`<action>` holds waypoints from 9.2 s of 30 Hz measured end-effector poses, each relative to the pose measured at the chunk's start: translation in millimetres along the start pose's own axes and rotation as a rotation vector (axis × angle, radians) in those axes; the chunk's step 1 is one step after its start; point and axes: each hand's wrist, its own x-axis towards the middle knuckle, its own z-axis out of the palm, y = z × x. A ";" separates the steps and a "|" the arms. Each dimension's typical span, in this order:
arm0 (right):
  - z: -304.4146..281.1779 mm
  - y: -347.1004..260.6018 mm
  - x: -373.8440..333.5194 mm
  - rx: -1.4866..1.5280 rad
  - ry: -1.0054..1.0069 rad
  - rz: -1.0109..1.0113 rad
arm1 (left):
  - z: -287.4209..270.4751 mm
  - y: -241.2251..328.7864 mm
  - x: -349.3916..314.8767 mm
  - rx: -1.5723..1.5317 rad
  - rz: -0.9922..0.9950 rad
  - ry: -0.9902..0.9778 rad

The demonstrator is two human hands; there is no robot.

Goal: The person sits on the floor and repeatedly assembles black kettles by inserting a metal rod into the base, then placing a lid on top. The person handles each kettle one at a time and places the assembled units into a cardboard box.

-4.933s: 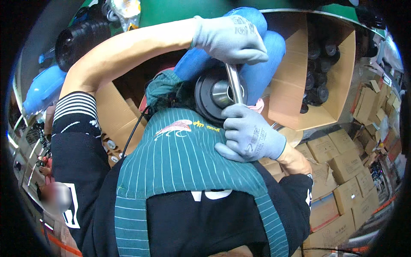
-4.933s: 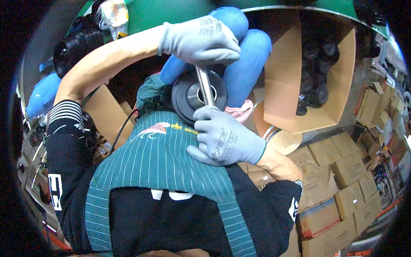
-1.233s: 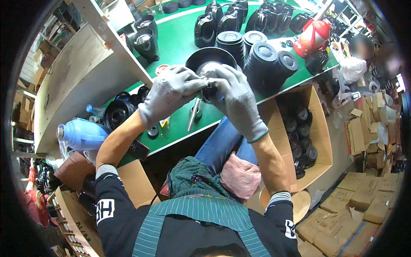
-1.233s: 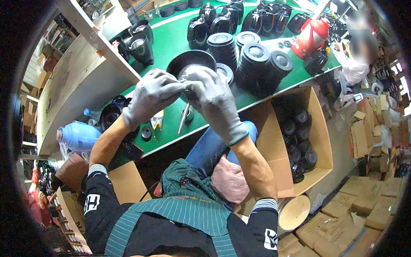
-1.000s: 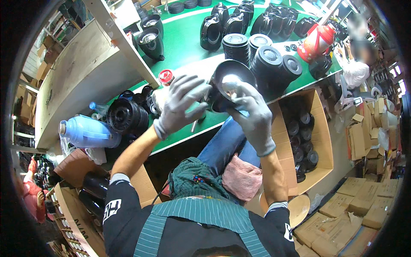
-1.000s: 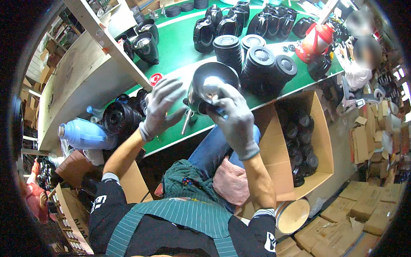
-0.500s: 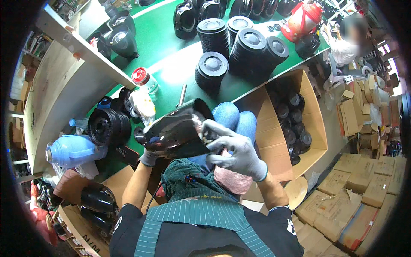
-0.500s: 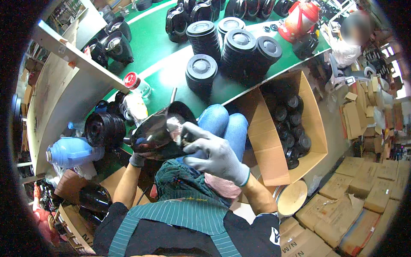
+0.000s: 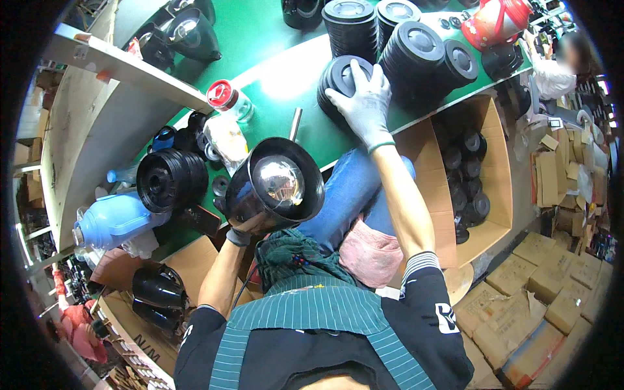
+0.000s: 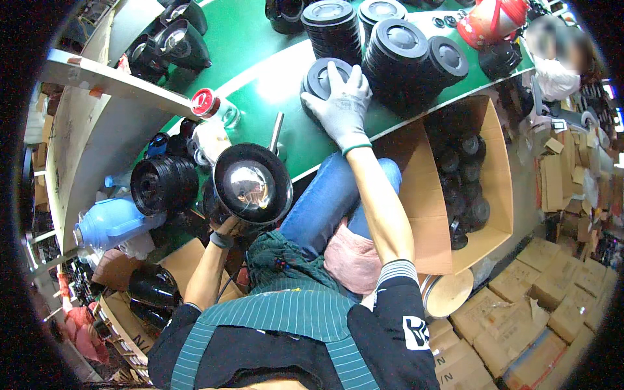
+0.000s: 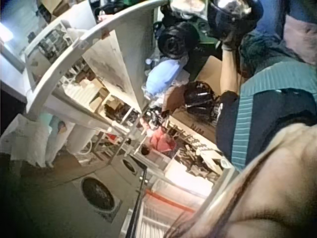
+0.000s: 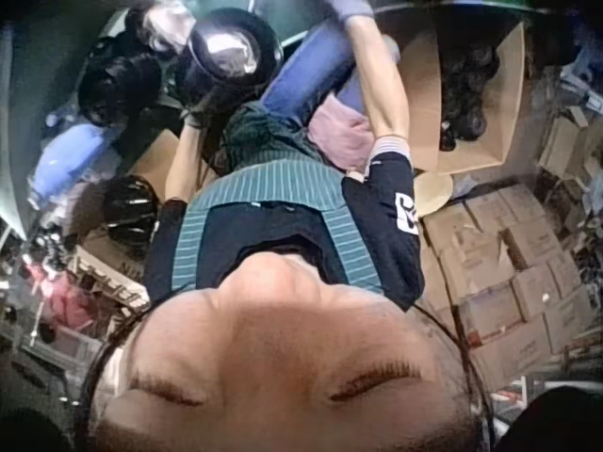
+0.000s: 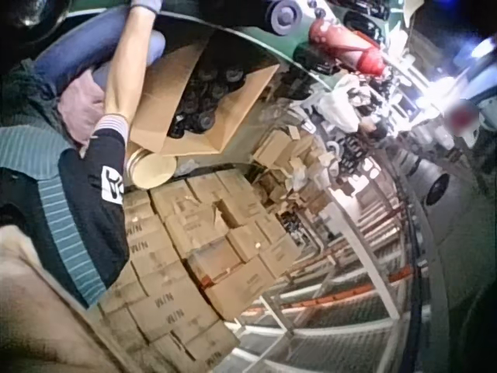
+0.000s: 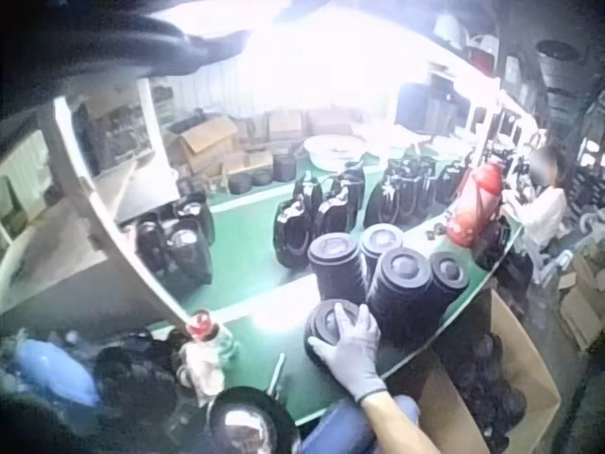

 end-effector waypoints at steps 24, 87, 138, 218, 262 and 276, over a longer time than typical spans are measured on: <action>-177.5 -42.9 -227.0 1.177 -0.151 0.297 | 33.5 83.9 45.2 -0.420 0.012 -0.225; -234.0 -28.1 -268.9 0.781 -0.129 0.096 | 90.0 155.7 58.7 0.004 0.329 -0.200; -163.3 18.2 -199.5 1.885 -0.353 0.878 | 262.5 261.1 15.2 1.077 0.602 -0.317; -117.7 42.5 -251.4 2.252 -0.043 0.468 | 169.0 220.1 46.6 0.518 0.220 -0.362; -133.5 -12.9 -244.3 2.006 -0.100 0.848 | 69.8 145.4 23.1 0.682 0.905 0.088; -79.8 -15.4 -207.1 1.770 -0.771 0.856 | -96.2 252.8 336.3 1.129 0.325 0.783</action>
